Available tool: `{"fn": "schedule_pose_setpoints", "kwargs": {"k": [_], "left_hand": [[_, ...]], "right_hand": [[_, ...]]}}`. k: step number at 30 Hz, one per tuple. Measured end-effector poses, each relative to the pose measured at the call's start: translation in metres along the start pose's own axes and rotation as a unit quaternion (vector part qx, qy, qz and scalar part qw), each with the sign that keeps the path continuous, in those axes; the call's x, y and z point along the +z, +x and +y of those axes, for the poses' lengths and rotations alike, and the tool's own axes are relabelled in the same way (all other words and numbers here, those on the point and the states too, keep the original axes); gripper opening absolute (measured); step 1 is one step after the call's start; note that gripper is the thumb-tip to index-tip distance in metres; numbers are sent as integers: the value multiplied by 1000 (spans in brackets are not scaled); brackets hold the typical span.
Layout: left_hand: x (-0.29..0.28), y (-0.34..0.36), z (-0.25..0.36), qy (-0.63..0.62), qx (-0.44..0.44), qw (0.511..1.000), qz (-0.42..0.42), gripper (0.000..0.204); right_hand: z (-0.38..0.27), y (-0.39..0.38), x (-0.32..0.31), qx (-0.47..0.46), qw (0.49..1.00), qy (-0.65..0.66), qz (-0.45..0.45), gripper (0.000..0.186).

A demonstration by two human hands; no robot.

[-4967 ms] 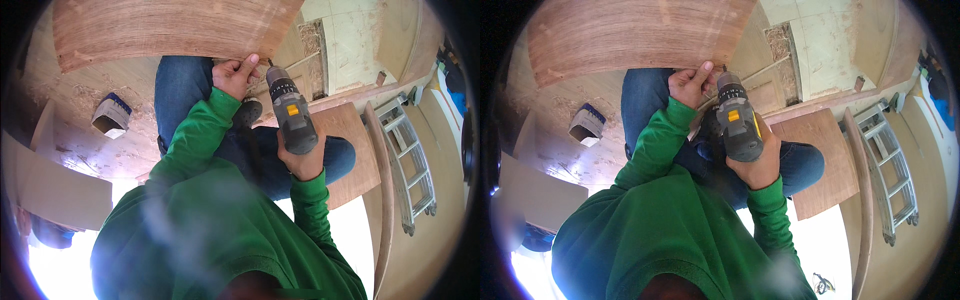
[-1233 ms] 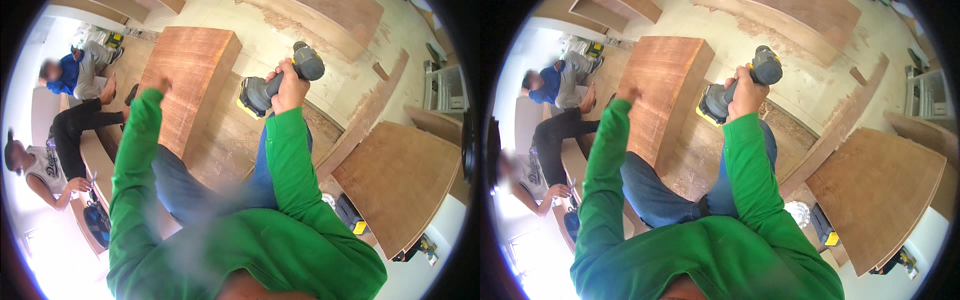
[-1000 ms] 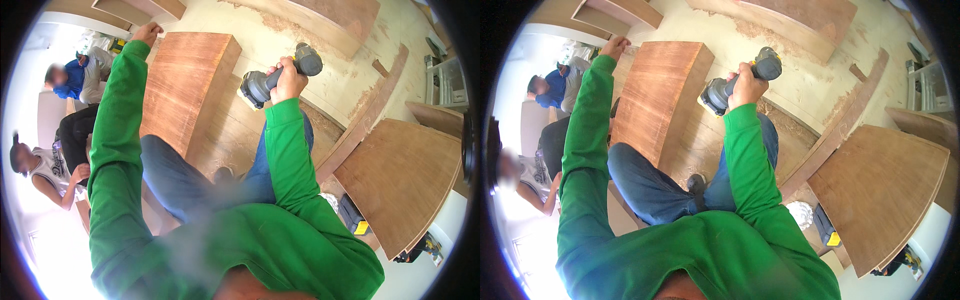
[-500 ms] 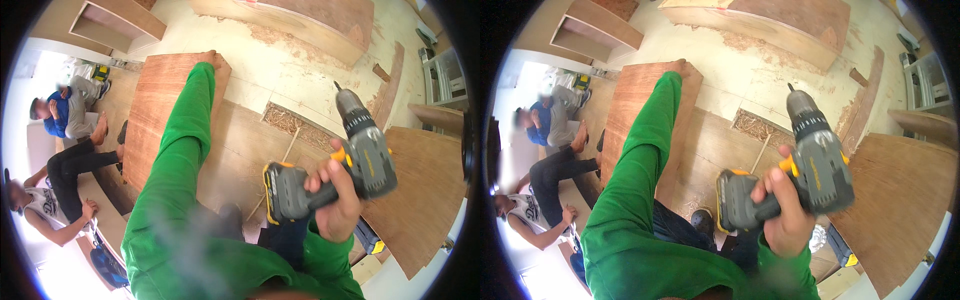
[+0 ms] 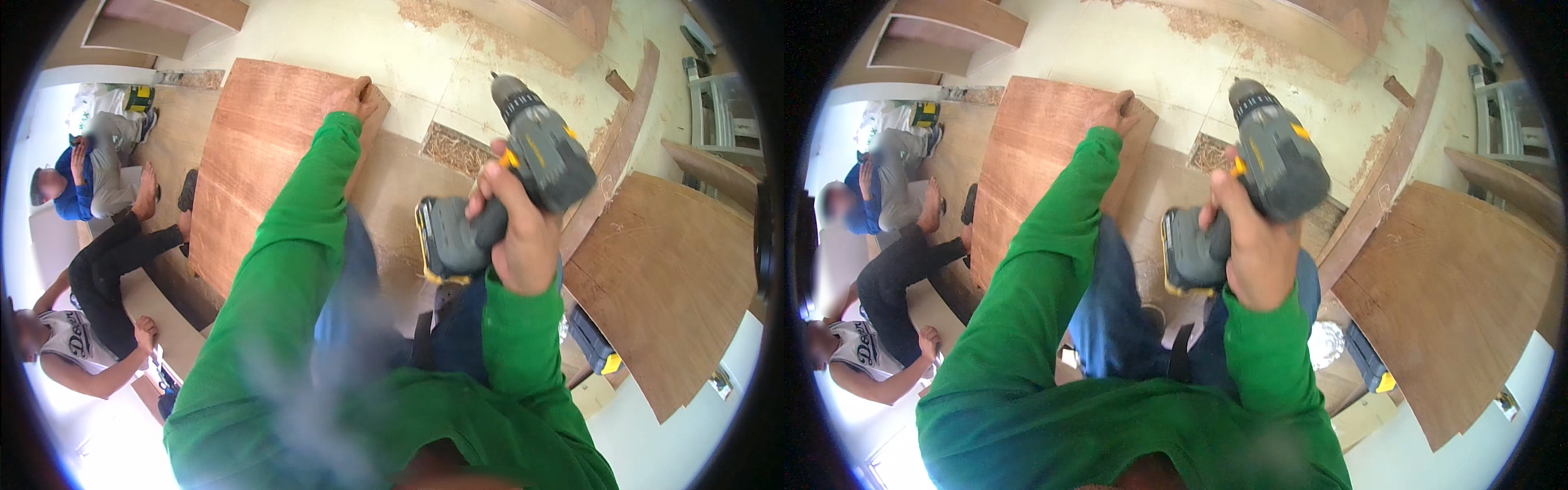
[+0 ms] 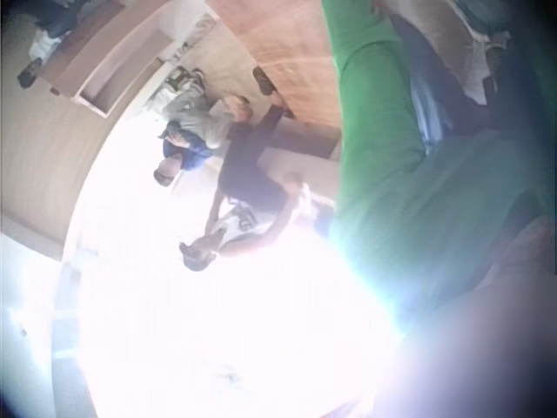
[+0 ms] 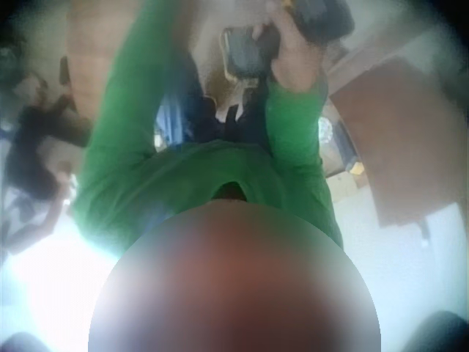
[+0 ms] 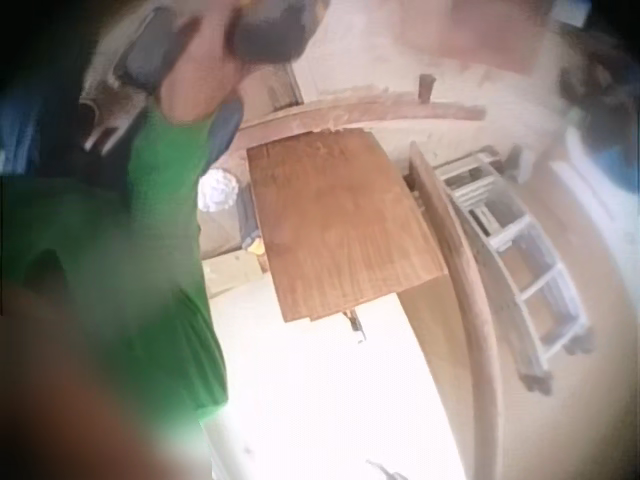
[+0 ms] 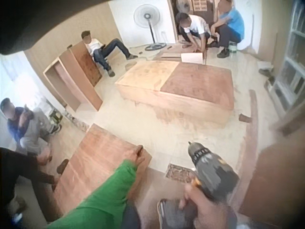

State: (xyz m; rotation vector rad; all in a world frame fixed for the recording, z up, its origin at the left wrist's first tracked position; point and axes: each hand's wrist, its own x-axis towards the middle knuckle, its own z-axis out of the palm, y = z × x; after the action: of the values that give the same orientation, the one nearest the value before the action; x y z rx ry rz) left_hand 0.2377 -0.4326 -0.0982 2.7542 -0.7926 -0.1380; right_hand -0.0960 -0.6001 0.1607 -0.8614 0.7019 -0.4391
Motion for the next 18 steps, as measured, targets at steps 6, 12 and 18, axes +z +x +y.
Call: {"fn": "schedule_pose_setpoints", "kwargs": {"k": [6, 12, 18], "left_hand": [[-6, -8, 19, 35, -53, 998, 7, 60], [-10, -11, 21, -8, -39, 997, 59, 64], [-17, -8, 15, -124, -25, 983, 130, 50]], "right_hand": [[23, 62, 6, 1, 999, -45, -3, 36], [49, 112, 17, 66, 993, -96, -4, 33], [82, 94, 49, 109, 992, -42, 49, 32]]}}
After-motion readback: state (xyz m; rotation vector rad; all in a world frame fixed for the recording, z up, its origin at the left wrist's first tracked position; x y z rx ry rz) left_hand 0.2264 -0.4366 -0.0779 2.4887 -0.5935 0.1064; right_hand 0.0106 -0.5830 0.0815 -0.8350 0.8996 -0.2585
